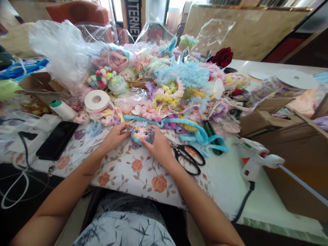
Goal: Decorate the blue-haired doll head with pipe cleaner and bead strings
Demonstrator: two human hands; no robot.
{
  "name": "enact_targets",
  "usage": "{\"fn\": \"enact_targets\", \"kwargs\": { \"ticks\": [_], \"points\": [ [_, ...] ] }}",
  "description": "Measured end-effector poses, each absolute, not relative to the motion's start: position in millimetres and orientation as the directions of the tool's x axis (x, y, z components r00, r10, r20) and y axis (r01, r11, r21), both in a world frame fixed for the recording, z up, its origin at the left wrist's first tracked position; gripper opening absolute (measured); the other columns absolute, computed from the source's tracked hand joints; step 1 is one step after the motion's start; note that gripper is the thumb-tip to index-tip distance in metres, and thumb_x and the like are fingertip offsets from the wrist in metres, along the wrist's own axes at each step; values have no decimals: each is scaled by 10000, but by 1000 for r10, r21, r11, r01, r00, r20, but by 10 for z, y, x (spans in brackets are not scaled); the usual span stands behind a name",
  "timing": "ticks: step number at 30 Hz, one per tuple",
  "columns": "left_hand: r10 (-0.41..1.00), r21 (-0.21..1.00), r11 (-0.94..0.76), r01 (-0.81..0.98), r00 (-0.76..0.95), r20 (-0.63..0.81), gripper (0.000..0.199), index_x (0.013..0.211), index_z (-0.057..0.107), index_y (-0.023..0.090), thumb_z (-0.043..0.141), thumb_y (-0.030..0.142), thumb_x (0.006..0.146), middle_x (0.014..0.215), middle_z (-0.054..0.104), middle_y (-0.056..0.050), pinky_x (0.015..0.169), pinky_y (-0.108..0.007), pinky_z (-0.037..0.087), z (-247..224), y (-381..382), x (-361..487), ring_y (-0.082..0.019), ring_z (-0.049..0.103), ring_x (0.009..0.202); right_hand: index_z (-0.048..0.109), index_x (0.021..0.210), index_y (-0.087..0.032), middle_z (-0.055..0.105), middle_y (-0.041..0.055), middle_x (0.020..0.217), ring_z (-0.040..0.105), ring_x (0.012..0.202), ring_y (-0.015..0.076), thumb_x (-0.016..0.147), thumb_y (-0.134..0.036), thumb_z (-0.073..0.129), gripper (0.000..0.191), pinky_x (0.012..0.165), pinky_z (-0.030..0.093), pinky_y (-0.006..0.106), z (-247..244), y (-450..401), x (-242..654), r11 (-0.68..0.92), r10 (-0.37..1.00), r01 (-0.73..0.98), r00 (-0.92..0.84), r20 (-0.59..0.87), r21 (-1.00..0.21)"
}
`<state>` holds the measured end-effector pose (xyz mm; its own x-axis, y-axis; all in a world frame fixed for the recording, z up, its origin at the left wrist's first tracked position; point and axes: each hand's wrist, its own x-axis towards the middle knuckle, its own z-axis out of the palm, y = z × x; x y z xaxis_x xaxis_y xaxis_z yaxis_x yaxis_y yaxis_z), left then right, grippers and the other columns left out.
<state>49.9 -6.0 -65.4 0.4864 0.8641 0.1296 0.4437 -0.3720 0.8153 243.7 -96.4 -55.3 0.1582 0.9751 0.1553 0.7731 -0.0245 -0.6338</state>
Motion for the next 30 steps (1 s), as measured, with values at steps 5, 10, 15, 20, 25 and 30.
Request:
{"fn": "enact_targets", "kwargs": {
  "ticks": [5,10,15,20,25,30],
  "points": [
    [820,637,-542,548,511,258,368,1248,600,158,427,149,924,1224,671,-112,984,-367,479,-706,-215,520,-236,619,1133,585,1295,-148,730,137,950,677,850,289,870,-478,615,539,732,482,342,-596,-1003,2368,44,961,934,58,272,-353],
    [829,137,-557,819,541,141,475,1344,501,97,370,29,893,1118,661,-156,703,-317,536,-687,-531,547,-244,676,918,636,1228,-148,726,113,848,671,790,270,876,-522,600,515,676,457,306,-631,-1012,2341,51,941,963,42,336,-264],
    [848,-57,-517,854,520,100,348,1189,586,90,390,33,907,911,649,-110,571,-295,483,-634,-786,484,-240,669,792,652,1196,-151,720,106,817,662,763,254,883,-532,586,498,648,436,288,-643,-1022,2342,51,932,964,48,359,-260],
    [806,-56,-533,844,527,271,216,995,642,139,428,151,968,758,624,-54,543,-272,408,-699,-917,298,-196,636,682,657,1172,-159,717,86,805,658,758,241,876,-521,603,470,647,431,279,-673,-1017,2341,68,917,960,46,395,-271],
    [765,-21,-533,846,493,415,245,828,654,171,471,239,976,657,592,-21,537,-279,358,-753,-995,164,-165,591,607,647,1184,-154,721,97,838,666,785,257,870,-510,613,476,662,450,294,-663,-1021,2360,68,929,955,45,368,-289],
    [758,-13,-530,848,480,442,277,843,680,184,453,258,983,649,592,-26,585,-282,370,-785,-1034,120,-166,581,639,480,1358,-95,719,160,966,671,843,294,898,-494,560,614,664,470,323,-662,-1107,2361,4,950,968,74,303,-249]
  ]
}}
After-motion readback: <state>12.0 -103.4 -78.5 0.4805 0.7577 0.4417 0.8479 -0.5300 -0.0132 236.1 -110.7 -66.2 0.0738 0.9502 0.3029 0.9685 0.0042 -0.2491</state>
